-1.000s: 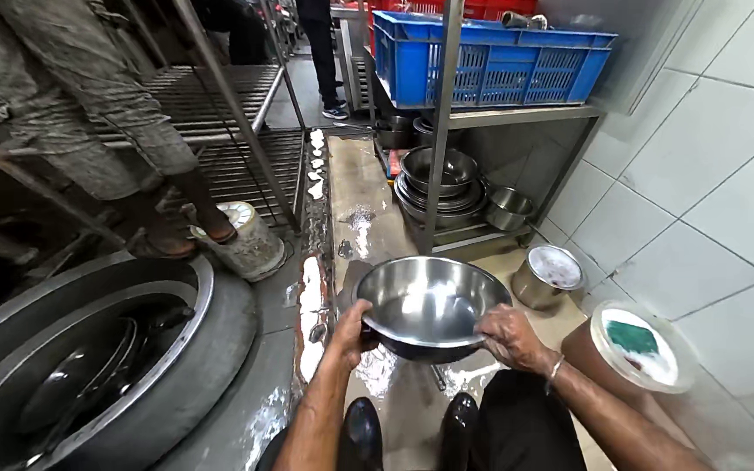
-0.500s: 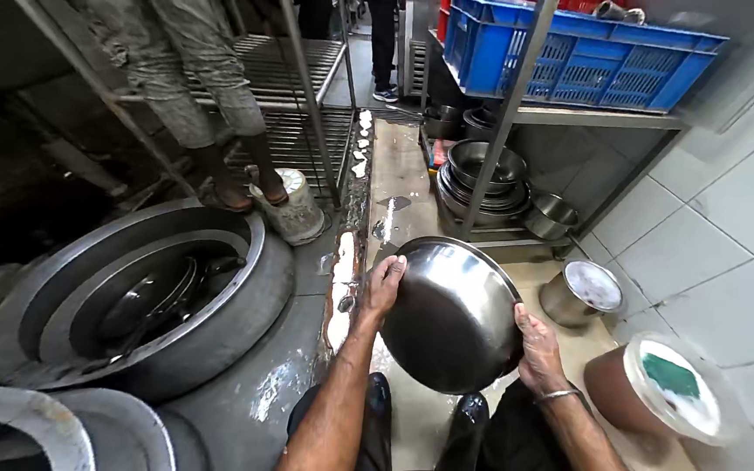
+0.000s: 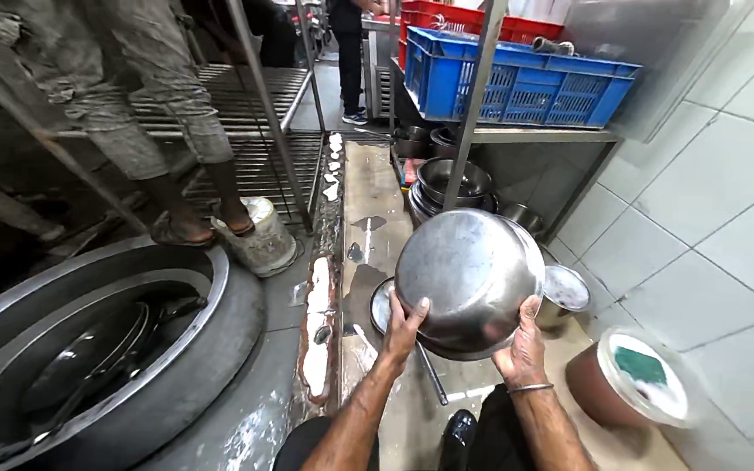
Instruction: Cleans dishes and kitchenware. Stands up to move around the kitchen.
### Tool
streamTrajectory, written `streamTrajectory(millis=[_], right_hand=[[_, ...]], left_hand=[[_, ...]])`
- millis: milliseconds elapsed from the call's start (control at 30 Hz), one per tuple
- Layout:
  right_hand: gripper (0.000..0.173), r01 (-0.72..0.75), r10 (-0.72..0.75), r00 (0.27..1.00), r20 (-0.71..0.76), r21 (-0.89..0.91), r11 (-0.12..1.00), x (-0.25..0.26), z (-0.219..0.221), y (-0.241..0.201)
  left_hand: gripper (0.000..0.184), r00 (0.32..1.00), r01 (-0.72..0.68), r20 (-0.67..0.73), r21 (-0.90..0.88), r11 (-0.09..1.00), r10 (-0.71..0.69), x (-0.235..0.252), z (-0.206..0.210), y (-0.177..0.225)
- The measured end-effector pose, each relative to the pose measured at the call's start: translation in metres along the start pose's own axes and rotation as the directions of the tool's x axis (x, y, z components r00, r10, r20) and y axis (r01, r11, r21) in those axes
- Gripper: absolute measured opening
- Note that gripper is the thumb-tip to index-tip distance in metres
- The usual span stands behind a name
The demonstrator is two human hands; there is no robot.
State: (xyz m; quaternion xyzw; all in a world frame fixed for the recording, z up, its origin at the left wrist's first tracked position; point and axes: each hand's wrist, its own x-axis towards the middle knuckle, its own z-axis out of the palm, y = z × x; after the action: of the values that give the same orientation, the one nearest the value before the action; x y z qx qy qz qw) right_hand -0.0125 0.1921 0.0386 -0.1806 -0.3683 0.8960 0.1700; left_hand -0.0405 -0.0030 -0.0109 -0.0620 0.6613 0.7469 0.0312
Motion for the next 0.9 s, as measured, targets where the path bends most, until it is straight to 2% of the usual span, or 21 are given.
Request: streamTrajectory(millis=[67,133,167,200,267,300,333,400,467,500,533,633,767,900], right_hand=[[0.042,0.073,-0.079,0.996,-0.045,-0.119,0.990,0.003,0.002,-0.003],[0.034,0.138,-0.142,0.990,-0.011,-0.184,0.973,0.005,0.005,-0.010],[0.032,0.165,-0.167,0.986,0.011,-0.228,0.960,0.006,0.007,-0.014],[0.030,0.194,-0.196,0.980,0.022,-0.288,0.938,0.007,0.008,-0.021],[0.025,0.250,-0.257,0.966,0.038,-0.408,0.878,0.007,0.004,-0.040],[0.023,0.277,-0.286,0.957,0.052,-0.458,0.844,0.007,-0.001,-0.052],[0.023,0.298,-0.310,0.949,0.063,-0.500,0.813,0.005,-0.011,-0.065],[0.027,0.318,-0.354,0.934,0.043,-0.549,0.773,0.003,-0.045,-0.095],[0.032,0.297,-0.398,0.916,-0.053,-0.578,0.760,-0.011,-0.079,-0.129],[0.033,0.289,-0.428,0.897,-0.112,-0.585,0.758,-0.021,-0.095,-0.146],[0.033,0.283,-0.460,0.871,-0.172,-0.590,0.756,-0.033,-0.110,-0.162],[0.032,0.284,-0.558,0.761,-0.331,-0.604,0.745,-0.073,-0.153,-0.208],[0.030,0.320,-0.691,0.576,-0.436,-0.658,0.681,-0.124,-0.199,-0.262],[0.038,0.342,-0.753,0.421,-0.505,-0.681,0.648,-0.161,-0.243,-0.293]], left_hand=[[0.124,0.994,-0.029,0.108,0.094,0.995,0.019,-0.006,0.007,-0.002],[0.123,0.969,-0.102,0.240,0.202,0.974,0.051,-0.011,0.014,-0.005],[0.118,0.950,-0.105,0.311,0.221,0.970,0.032,-0.013,0.017,-0.005],[0.106,0.930,-0.088,0.366,0.210,0.974,0.005,-0.016,0.019,-0.003],[0.068,0.888,-0.074,0.459,0.188,0.979,-0.021,-0.020,0.021,0.003],[0.051,0.863,-0.127,0.504,0.232,0.964,-0.008,-0.018,0.018,0.005],[0.042,0.842,-0.212,0.540,0.319,0.924,0.007,-0.017,0.013,0.007],[0.044,0.831,-0.349,0.555,0.579,0.736,-0.043,-0.016,0.004,0.010],[0.049,0.836,-0.389,0.526,0.770,0.506,-0.158,-0.015,-0.003,0.012],[0.049,0.835,-0.389,0.513,0.807,0.445,-0.200,-0.015,-0.005,0.013],[0.049,0.831,-0.390,0.512,0.815,0.428,-0.218,-0.016,-0.007,0.013],[0.046,0.812,-0.422,0.553,0.777,0.467,-0.186,-0.026,-0.010,0.011],[0.045,0.758,-0.509,0.634,0.723,0.467,-0.154,-0.041,-0.015,0.000],[0.053,0.686,-0.582,0.707,0.674,0.455,-0.170,-0.046,-0.017,-0.010]])
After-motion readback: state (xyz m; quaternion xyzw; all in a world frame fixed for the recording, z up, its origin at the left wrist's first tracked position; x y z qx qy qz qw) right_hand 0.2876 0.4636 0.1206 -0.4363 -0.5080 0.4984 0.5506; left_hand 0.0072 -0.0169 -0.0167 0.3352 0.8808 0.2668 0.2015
